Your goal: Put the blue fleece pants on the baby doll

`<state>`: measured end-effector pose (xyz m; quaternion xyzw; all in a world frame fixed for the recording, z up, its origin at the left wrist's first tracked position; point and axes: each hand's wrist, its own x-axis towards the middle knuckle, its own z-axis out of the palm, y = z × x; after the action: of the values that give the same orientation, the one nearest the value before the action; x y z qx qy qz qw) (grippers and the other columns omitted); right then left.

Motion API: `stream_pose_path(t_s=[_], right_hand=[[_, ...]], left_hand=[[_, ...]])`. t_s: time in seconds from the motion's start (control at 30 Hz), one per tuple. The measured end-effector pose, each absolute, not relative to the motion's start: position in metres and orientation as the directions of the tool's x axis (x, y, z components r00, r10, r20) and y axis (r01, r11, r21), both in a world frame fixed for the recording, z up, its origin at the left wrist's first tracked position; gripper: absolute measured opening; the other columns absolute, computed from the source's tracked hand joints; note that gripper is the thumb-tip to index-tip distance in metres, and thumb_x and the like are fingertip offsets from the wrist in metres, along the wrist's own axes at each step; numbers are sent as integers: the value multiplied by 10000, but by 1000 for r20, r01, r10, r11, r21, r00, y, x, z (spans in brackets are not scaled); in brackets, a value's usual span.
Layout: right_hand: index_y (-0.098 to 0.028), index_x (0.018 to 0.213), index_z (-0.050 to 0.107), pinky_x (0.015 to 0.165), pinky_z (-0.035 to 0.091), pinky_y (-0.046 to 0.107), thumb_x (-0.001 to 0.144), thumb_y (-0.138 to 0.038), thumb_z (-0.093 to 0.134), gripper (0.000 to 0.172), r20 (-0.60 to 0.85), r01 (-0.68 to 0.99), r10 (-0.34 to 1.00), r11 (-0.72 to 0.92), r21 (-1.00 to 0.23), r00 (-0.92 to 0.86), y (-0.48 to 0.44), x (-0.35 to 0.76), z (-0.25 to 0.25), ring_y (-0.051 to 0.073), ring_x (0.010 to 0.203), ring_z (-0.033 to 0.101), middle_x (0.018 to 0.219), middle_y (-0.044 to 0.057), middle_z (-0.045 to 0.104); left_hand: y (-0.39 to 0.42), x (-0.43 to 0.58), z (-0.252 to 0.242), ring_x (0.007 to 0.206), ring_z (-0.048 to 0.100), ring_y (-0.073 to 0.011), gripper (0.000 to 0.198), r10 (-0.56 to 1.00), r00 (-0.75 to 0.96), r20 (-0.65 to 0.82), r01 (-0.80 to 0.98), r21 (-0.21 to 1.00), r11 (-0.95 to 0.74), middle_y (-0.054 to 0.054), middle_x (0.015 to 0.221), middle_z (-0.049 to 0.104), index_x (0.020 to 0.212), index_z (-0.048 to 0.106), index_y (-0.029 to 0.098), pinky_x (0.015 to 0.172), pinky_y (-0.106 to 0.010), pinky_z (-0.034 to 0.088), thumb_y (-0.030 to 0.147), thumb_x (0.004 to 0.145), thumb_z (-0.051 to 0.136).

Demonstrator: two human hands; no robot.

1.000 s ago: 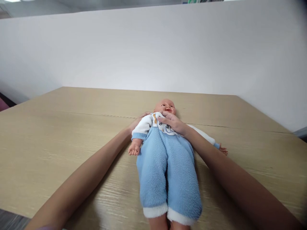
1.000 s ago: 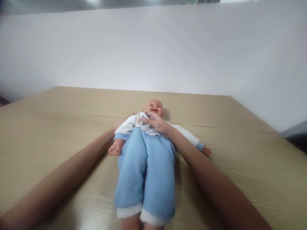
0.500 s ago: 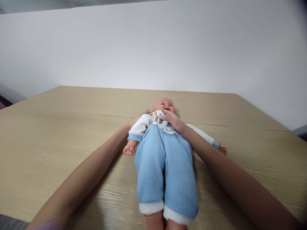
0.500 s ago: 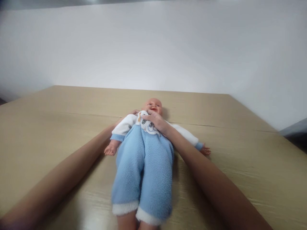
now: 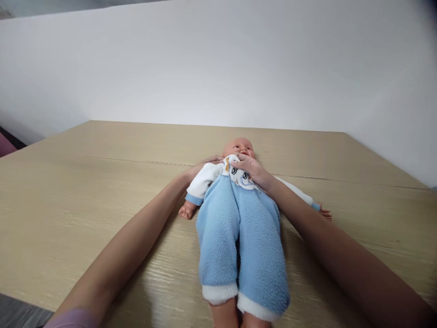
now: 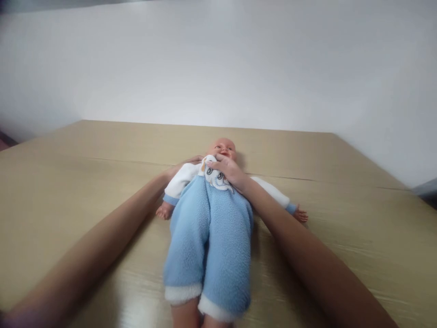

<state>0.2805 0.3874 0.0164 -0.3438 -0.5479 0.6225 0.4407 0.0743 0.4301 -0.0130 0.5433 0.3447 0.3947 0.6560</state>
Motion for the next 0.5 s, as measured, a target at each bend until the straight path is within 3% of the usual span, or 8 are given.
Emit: stream_pose_path(t_s=[0.1,0.2,0.37,0.5], right_hand=[[-221,949,742,767,570,285,743,-493,987,420,47,-152,912,-18,-988,-407,385,282,24,184,812,713,923,24,810],[-231,1015,775,810,591,306,768,-509,987,428,12,-66,900,-19,-998,-436,383,286,33,221,922,747,1034,47,832],[-239,1032,817,912,586,361,868,-551,914,366,-29,218,905,71,-973,-425,378,298,51,288,1108,738,1134,73,827],[-238,1047,847,833,552,368,930,-579,844,361,-30,487,907,198,-851,-421,377,316,62,297,1035,729,1127,79,827]], left_hand=[[436,68,-5,919,694,-197,291,849,525,-59,-97,987,129,-40,994,765,963,758,185,849,-323,556,394,834,914],[437,60,5,900,689,-211,462,829,553,-85,-35,991,125,-66,1022,776,1022,768,173,815,-321,530,460,724,973],[435,50,22,833,627,-229,381,901,421,-107,252,968,-2,-51,883,739,933,769,180,737,-308,444,485,791,945],[431,46,25,797,600,-229,416,919,380,-104,338,940,-33,-37,801,728,904,738,201,673,-291,375,511,763,976]])
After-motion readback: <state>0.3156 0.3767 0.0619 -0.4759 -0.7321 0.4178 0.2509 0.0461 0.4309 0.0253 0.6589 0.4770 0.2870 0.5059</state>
